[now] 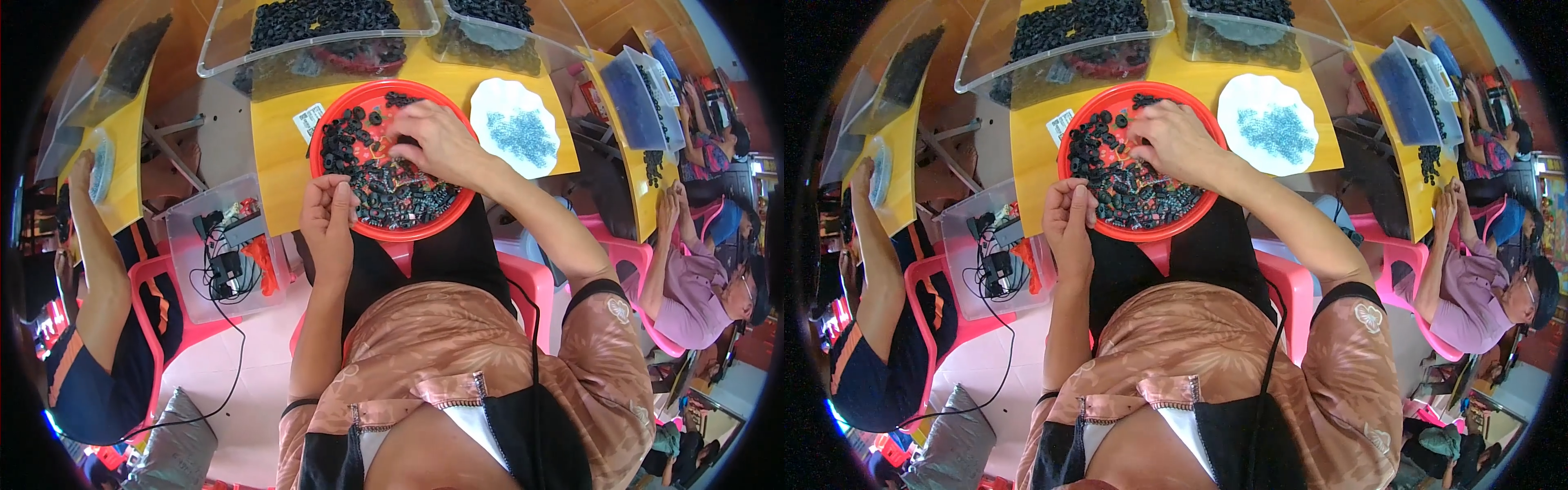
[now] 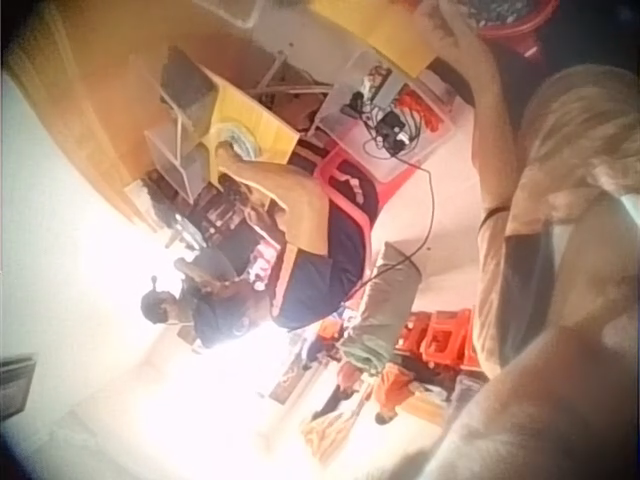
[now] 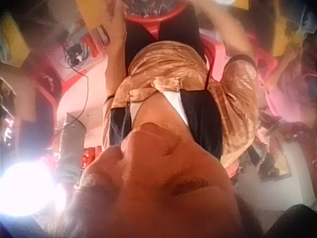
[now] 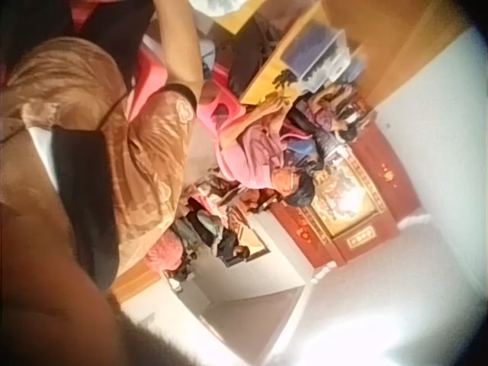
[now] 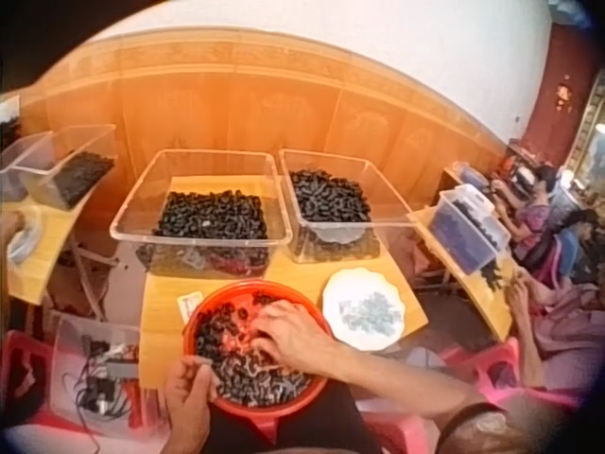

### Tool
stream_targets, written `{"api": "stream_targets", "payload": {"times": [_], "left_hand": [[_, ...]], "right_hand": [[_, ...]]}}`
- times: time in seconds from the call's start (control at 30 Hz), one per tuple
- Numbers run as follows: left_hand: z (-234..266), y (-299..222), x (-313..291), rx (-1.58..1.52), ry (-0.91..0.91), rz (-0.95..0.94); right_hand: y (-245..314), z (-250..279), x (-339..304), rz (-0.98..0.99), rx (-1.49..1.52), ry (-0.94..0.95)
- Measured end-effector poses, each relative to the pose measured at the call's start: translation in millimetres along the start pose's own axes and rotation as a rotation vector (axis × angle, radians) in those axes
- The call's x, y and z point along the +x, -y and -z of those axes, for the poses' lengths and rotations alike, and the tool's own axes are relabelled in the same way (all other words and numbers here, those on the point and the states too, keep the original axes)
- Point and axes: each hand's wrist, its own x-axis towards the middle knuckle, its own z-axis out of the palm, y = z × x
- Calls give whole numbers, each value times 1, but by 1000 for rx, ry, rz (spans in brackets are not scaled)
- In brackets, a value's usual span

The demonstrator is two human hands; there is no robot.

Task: The person assembles small plastic components by hand, repeatedly picking pieces from a tray and connecting them together.

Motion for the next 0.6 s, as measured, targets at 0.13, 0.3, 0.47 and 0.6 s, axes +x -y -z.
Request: {"api": "stream_targets", "payload": {"times": [0.13,0.3,0.47,0.6], "left_hand": [[-2,2,0,43,-10,-19],[-5,3,-1,72,-1,-26],[-4,3,0,62,0,-35],[-1,3,0,61,5,-42]], "right_hand": [[16,-15,33,123,11,-177],[25,-42,42,184,34,-88],[1,-25,3,268,-144,102],[-8,6,-22,189,-123,99]]}}
